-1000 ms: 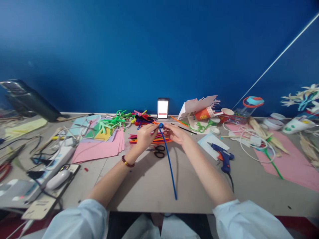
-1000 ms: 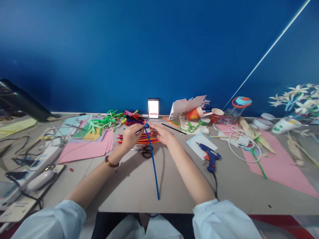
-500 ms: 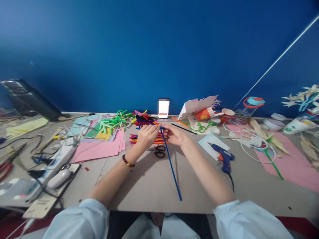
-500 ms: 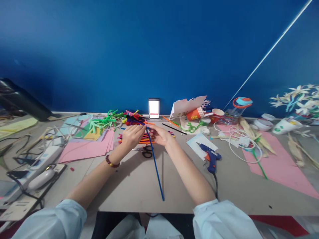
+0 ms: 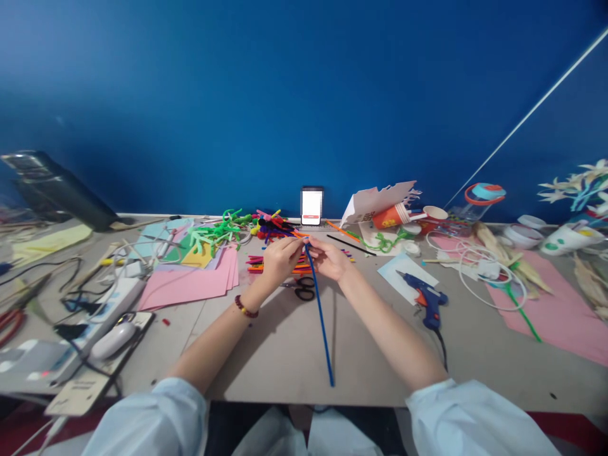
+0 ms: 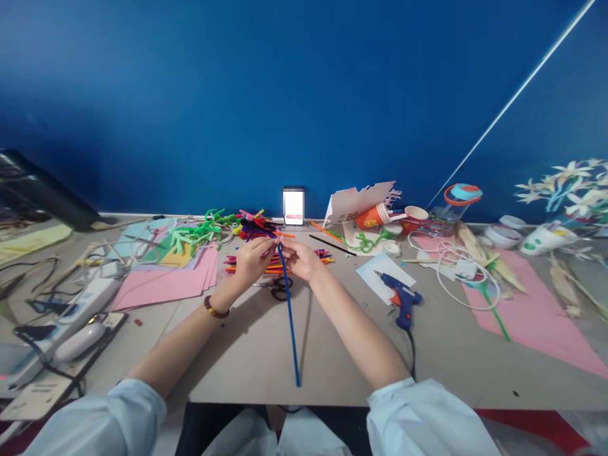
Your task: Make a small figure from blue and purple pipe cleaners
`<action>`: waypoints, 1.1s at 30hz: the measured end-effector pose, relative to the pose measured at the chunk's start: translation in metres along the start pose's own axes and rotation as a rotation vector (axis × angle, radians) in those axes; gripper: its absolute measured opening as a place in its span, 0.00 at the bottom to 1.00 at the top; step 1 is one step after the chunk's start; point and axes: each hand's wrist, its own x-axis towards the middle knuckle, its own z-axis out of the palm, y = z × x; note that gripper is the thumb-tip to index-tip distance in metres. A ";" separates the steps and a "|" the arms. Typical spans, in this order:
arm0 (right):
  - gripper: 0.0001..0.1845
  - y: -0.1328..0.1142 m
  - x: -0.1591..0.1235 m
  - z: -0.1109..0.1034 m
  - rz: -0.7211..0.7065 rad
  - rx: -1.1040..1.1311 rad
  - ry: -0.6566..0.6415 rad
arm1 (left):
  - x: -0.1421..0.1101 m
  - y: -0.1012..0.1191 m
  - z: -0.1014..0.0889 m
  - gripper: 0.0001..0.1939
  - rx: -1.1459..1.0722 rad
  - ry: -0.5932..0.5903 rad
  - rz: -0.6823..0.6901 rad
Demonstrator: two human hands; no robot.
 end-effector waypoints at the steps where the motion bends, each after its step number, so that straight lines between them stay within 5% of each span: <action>1: 0.11 0.000 0.000 0.000 0.002 0.003 -0.006 | 0.000 0.001 0.000 0.09 -0.044 -0.006 -0.027; 7: 0.12 0.001 0.000 0.000 -0.054 0.000 -0.015 | 0.002 0.002 0.000 0.09 -0.173 -0.012 -0.150; 13: 0.13 0.003 0.004 -0.001 -0.041 0.005 0.169 | 0.003 0.001 -0.001 0.08 -0.127 0.003 -0.178; 23: 0.13 -0.006 -0.001 0.002 -0.342 -0.363 0.179 | 0.011 0.005 -0.002 0.11 -0.719 -0.119 -0.763; 28: 0.09 -0.012 -0.005 0.004 -0.490 -0.569 0.195 | 0.012 0.005 -0.002 0.13 -0.738 -0.112 -0.811; 33: 0.11 -0.008 -0.005 0.004 -0.456 -0.604 0.183 | 0.012 0.011 -0.002 0.13 -0.746 -0.075 -0.781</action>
